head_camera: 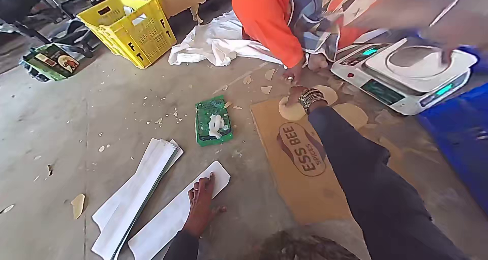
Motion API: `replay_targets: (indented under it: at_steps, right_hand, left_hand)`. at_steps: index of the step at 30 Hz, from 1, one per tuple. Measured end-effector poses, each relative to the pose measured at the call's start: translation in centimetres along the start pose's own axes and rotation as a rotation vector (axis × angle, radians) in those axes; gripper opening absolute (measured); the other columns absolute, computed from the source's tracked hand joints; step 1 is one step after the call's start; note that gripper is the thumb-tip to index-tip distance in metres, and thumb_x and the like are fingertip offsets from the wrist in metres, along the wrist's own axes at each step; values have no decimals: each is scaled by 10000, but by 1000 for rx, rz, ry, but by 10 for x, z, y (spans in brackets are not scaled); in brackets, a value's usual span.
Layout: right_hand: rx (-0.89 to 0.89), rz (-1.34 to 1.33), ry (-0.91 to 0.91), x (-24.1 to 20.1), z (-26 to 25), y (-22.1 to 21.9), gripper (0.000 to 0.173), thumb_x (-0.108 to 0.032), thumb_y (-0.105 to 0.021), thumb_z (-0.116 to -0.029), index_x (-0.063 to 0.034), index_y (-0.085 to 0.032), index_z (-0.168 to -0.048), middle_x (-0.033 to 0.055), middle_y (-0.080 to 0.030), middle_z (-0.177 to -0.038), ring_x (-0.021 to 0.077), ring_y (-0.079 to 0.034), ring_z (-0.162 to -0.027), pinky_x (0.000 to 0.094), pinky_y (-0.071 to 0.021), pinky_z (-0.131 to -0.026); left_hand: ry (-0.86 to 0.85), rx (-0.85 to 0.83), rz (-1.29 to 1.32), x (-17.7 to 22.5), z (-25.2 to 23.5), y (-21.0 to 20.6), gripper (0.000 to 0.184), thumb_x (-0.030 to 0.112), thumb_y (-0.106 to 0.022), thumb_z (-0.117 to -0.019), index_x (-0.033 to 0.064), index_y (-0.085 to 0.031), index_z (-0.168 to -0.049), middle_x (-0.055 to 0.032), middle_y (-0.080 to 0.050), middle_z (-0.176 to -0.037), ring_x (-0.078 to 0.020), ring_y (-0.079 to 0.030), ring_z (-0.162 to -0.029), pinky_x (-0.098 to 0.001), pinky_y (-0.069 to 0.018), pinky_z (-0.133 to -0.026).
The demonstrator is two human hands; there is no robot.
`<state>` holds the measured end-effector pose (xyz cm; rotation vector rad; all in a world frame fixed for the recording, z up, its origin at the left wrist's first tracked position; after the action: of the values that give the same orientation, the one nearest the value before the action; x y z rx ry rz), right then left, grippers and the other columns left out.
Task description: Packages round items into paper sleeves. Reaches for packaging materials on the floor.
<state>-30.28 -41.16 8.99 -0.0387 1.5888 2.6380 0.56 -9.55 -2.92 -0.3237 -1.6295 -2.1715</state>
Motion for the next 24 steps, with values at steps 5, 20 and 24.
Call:
replay_targets:
  at_steps: [5, 20, 24]
  right_hand:
    - [6, -41, 36, 30, -48, -52, 693, -480, -819, -835, 132, -661, -1118, 340, -655, -1176, 488, -628, -1164, 683, -475, -955]
    - [495, -761, 228, 82, 210, -138, 823, -220, -854, -817, 16, -464, -1502, 270, -625, -1354, 419, -622, -1239, 582, -482, -1066]
    - [262, -464, 140, 98, 214, -148, 642, -184, -806, -868, 12, -551, -1423, 293, -608, -1360, 476, -580, -1272, 655, -434, -1071]
  left_hand:
    - [-2, 17, 17, 2, 1, 2, 1059, 446, -908, -694, 104, -418, -1567, -232, -524, -1412, -465, -483, -1288, -687, -356, -1036]
    - [-248, -21, 164, 50, 40, -22, 868, 294, -879, -765, 68, -496, -1511, -253, -528, -1433, -481, -477, -1321, -711, -354, -1050]
    - [-367, -68, 278, 86, 66, -25, 746, 407, -778, -869, 141, -516, -1515, -186, -462, -1550, -429, -379, -1448, -709, -239, -1142]
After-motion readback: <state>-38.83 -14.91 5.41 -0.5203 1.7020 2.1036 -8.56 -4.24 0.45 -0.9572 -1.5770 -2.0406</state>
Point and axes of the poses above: each hand's wrist, its own z-axis away from the middle knuckle, its own y-axis out of the back of the hand, x = y × z, the point moved 10 cm from there along -z, towards the middle knuckle
